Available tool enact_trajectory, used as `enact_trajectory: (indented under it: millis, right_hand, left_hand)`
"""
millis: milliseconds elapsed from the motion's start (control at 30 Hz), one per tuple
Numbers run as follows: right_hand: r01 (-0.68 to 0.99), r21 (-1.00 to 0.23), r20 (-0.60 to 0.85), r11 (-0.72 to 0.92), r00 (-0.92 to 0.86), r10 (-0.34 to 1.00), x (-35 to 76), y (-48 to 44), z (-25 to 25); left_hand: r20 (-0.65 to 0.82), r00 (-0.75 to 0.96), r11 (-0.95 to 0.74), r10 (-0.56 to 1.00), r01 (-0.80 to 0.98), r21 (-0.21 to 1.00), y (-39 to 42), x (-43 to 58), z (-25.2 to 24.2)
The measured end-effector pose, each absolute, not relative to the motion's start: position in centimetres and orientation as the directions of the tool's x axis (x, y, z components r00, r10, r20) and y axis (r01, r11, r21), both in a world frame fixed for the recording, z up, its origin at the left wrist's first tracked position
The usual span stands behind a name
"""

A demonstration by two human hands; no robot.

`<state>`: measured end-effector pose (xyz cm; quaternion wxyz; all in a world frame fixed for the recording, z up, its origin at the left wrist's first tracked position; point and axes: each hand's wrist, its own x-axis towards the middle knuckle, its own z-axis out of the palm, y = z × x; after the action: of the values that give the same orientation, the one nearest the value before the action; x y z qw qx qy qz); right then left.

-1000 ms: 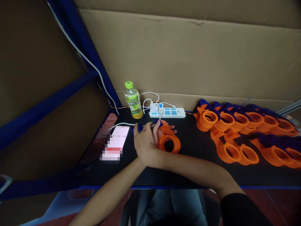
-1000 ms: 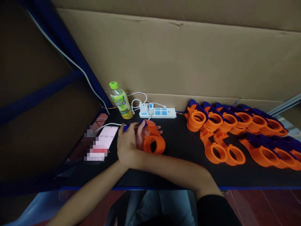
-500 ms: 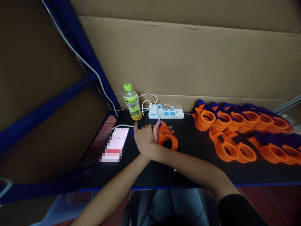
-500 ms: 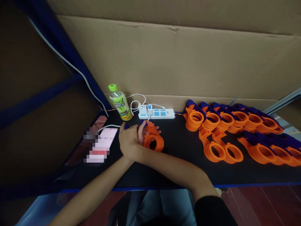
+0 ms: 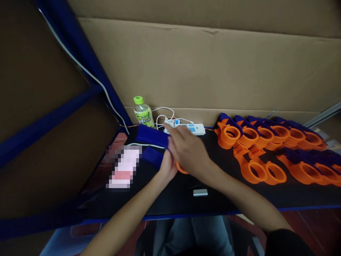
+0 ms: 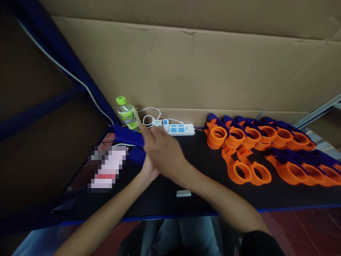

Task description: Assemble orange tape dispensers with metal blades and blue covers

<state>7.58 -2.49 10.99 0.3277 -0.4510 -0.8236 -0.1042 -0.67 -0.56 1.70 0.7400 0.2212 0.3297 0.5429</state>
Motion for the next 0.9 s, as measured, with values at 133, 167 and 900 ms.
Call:
enact_trajectory:
  millis: [133, 167, 900]
  right_hand:
    - [0.846, -0.173, 0.717, 0.505, -0.243, 0.654, 14.6, -3.0, 11.1]
    - [0.853, -0.187, 0.716, 0.487, -0.221, 0.662, 15.7, -3.0, 10.3]
    - [0.743, -0.123, 0.8, 0.658, -0.318, 0.509, 19.7, -4.8, 3.8]
  left_hand:
    - [-0.25, 0.266, 0.365, 0.931, -0.714, 0.598, -0.7, -1.1, 2.3]
    - [-0.239, 0.27, 0.36, 0.933, -0.722, 0.591, -0.6, -1.1, 2.4]
    - [-0.175, 0.226, 0.281, 0.958, -0.636, 0.719, -1.3, -0.8, 1.7]
